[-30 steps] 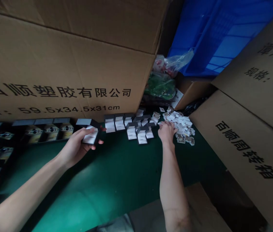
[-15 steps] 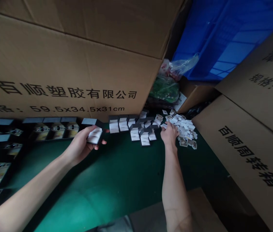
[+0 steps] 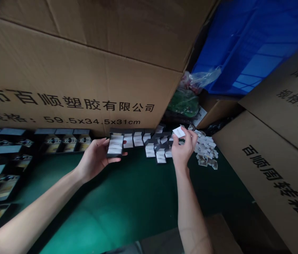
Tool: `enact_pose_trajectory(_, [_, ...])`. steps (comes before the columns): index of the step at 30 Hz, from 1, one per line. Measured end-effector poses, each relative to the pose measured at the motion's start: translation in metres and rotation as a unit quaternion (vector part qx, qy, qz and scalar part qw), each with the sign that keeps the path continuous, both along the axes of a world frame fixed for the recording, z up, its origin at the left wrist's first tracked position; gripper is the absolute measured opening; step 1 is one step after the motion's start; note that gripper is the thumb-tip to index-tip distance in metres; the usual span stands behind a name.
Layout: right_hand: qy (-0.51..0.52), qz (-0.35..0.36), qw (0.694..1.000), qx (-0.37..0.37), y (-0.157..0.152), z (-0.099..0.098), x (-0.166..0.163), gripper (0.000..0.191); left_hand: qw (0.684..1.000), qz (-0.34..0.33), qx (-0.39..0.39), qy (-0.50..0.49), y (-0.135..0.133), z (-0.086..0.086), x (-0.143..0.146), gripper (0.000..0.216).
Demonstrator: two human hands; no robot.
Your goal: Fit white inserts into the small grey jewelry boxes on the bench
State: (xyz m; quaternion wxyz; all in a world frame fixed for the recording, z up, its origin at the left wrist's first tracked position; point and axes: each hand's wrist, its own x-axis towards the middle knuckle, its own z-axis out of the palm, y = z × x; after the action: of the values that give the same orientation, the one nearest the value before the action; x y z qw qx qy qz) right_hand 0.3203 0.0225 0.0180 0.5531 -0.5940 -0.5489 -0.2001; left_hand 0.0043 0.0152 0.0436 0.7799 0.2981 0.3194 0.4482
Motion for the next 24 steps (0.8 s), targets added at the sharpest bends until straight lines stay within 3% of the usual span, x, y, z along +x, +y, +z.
enact_pose_trajectory(5, [0.003,0.089,0.996,0.014,-0.007,-0.002,-0.044,0.041,1.0,0.002,-0.009,0.014,0.001,-0.006,0.0,0.033])
enact_pose_trajectory(15, [0.002,0.241,0.97,-0.026,-0.029,-0.005,-0.102,0.023,0.998,-0.029,-0.019,0.057,0.003,-0.018,0.003,0.038])
enact_pose_trajectory(24, [-0.044,0.263,0.963,-0.021,-0.037,-0.003,-0.119,0.022,0.996,-0.067,0.014,0.063,0.0,-0.018,0.005,0.026])
